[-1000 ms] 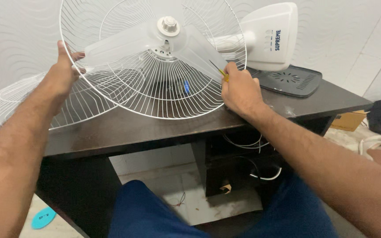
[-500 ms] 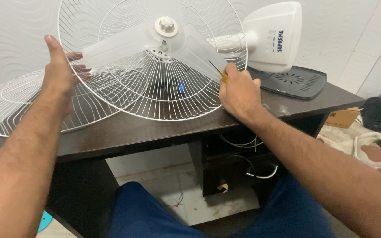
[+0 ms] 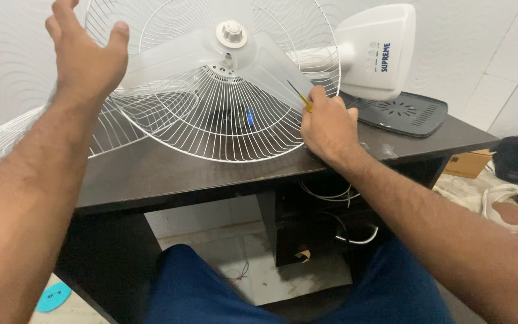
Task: The person uses a screwdriver to remove screws from the back cover of an electric fan, then detaches the cover and removes the internal control module. The person then removes the front wire cage and unscrews the nut holding the fan blades.
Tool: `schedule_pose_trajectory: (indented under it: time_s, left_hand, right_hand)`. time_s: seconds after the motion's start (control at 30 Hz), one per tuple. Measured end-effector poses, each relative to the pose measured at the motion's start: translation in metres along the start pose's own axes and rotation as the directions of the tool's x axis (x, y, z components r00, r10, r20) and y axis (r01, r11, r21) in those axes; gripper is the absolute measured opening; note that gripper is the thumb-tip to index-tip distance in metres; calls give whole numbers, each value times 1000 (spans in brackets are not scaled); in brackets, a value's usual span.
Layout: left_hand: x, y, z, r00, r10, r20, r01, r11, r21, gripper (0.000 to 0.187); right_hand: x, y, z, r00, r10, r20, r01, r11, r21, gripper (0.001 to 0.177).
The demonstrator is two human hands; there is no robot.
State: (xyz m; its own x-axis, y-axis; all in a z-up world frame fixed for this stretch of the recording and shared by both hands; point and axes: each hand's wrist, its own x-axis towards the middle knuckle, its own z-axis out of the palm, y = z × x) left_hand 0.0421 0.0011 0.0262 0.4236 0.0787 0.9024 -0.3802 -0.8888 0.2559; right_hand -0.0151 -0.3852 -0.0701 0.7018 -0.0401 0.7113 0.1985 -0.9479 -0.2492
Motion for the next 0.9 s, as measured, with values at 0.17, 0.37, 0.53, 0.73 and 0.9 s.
schedule_pose_trajectory:
  time_s: [0.17,0.37,0.53,0.73,0.9]
  left_hand:
    - [11,-14,-14,790,-541,288,601,777,-188,61]
    - [-6,-30,-18,806,-531,262,590,761,-270,67]
    - [-2,-9,-7,961,207,-182,-213,977,-13,57]
    - [19,73,52,899,295,325,-357,922,150,63]
    - [6,115,81,875,280,394,-281,958,-56,64]
  right_hand:
    - [0,1,-2,999,16,51,-16,1000,7,23]
    - [-1,0,-1,1000,8,16,-8,1000,6,26]
    - [0,-1,-1,1000,18,24,-18,1000,-9,27]
    - [1,1,1,999,28,22,-28,999,-20,26]
    - [2,2,4,1000,4,-15,-4,1000,-9,25]
